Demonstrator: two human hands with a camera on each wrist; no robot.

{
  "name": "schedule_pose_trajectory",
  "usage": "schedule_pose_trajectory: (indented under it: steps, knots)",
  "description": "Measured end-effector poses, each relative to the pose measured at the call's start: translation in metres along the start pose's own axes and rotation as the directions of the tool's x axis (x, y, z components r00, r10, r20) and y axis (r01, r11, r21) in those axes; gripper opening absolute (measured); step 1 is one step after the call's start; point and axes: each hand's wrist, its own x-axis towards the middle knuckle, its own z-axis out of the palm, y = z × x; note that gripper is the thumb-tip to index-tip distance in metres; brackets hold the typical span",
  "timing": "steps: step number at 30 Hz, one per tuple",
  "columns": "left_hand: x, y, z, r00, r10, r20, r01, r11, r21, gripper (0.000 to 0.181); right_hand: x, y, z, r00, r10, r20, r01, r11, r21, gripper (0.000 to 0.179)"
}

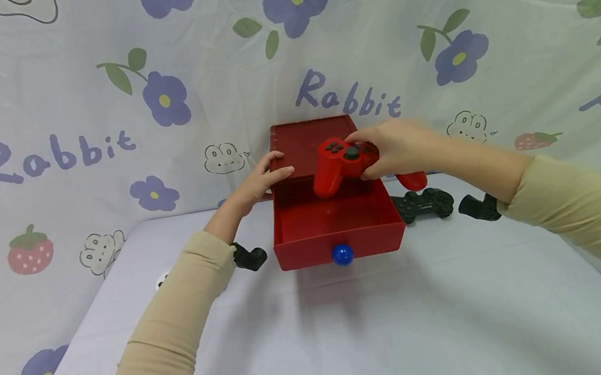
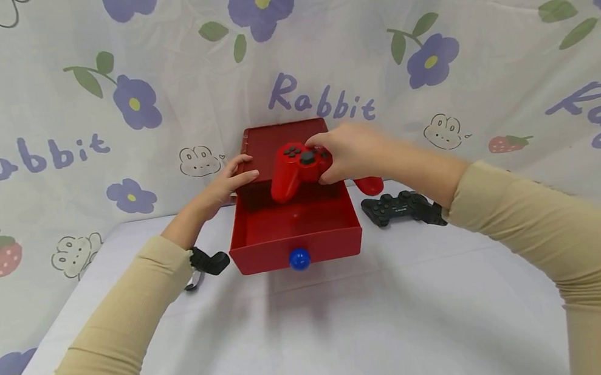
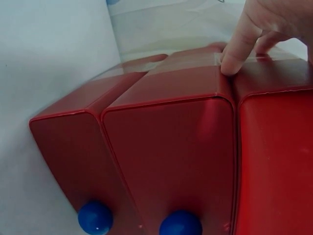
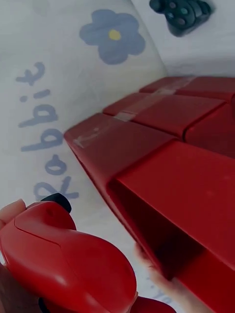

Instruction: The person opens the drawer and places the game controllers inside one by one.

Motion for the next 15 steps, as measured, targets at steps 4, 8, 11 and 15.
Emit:
schedule_pose_trajectory:
  steps: [4, 8, 11, 15]
  knots:
    - [0.0, -0.001, 0.0, 1.0, 0.009, -0.002, -0.008, 1.0, 0.016, 0.056, 0.005, -0.005, 0.006, 1.0, -0.008, 0.018, 0.008, 0.999, 0.032, 0.061]
    - [0.001, -0.001, 0.0, 1.0, 0.009, -0.007, -0.009, 1.0, 0.016, 0.055, 0.009, -0.011, 0.011, 0.999, -0.01, 0.031, 0.008, 0.999, 0.047, 0.061]
    - [0.002, -0.002, 0.0, 1.0, 0.008, -0.009, -0.008, 1.0, 0.014, 0.055, 0.012, -0.016, 0.015, 0.999, -0.005, 0.047, 0.002, 0.998, 0.063, 0.062]
    - [0.002, -0.002, 0.0, 1.0, 0.009, -0.014, -0.009, 1.0, 0.007, 0.054, 0.014, -0.021, 0.021, 0.998, -0.021, 0.058, 0.015, 0.995, 0.101, 0.06]
